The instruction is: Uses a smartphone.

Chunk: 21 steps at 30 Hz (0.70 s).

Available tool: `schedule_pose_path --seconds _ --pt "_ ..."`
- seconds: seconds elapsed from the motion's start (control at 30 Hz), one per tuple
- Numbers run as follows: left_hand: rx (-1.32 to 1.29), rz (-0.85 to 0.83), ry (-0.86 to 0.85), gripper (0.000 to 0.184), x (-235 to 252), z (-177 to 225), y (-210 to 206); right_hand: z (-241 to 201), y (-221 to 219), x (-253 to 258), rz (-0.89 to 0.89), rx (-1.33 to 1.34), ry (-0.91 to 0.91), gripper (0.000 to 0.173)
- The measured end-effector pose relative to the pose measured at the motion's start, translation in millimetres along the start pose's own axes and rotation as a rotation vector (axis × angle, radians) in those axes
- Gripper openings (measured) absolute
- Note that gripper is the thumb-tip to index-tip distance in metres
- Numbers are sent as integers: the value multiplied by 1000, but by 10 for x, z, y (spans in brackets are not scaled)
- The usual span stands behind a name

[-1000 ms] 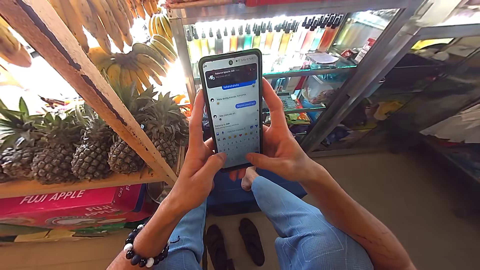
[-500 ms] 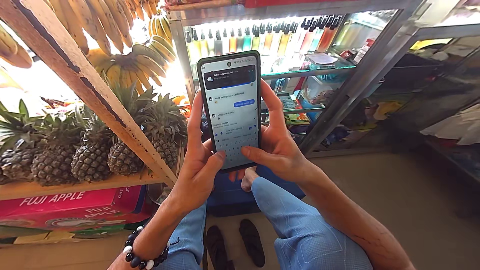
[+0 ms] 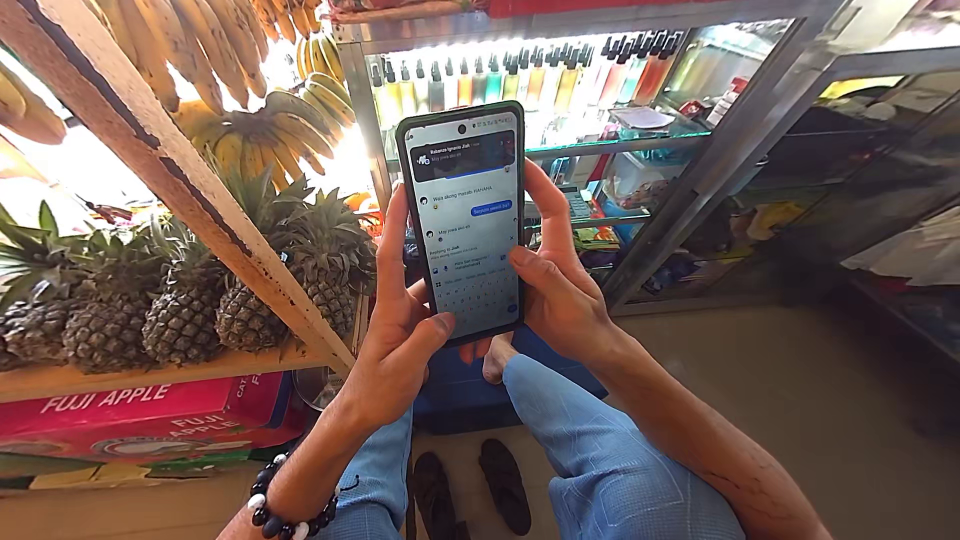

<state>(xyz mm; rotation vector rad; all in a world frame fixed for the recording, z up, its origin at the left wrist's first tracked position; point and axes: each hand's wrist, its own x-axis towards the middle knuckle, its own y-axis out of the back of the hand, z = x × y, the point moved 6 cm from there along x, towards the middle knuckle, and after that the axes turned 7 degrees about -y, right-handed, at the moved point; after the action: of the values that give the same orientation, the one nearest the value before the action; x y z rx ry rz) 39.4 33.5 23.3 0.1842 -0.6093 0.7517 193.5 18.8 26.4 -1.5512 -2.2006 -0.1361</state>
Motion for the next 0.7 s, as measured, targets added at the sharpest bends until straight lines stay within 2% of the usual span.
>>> schedule_pose_path --seconds 0.3,0.7 --pt "8 2 12 89 4 -21 20 30 -26 9 -82 80 -8 60" --pt "43 29 26 89 0 -43 53 43 -4 7 -30 39 7 65"
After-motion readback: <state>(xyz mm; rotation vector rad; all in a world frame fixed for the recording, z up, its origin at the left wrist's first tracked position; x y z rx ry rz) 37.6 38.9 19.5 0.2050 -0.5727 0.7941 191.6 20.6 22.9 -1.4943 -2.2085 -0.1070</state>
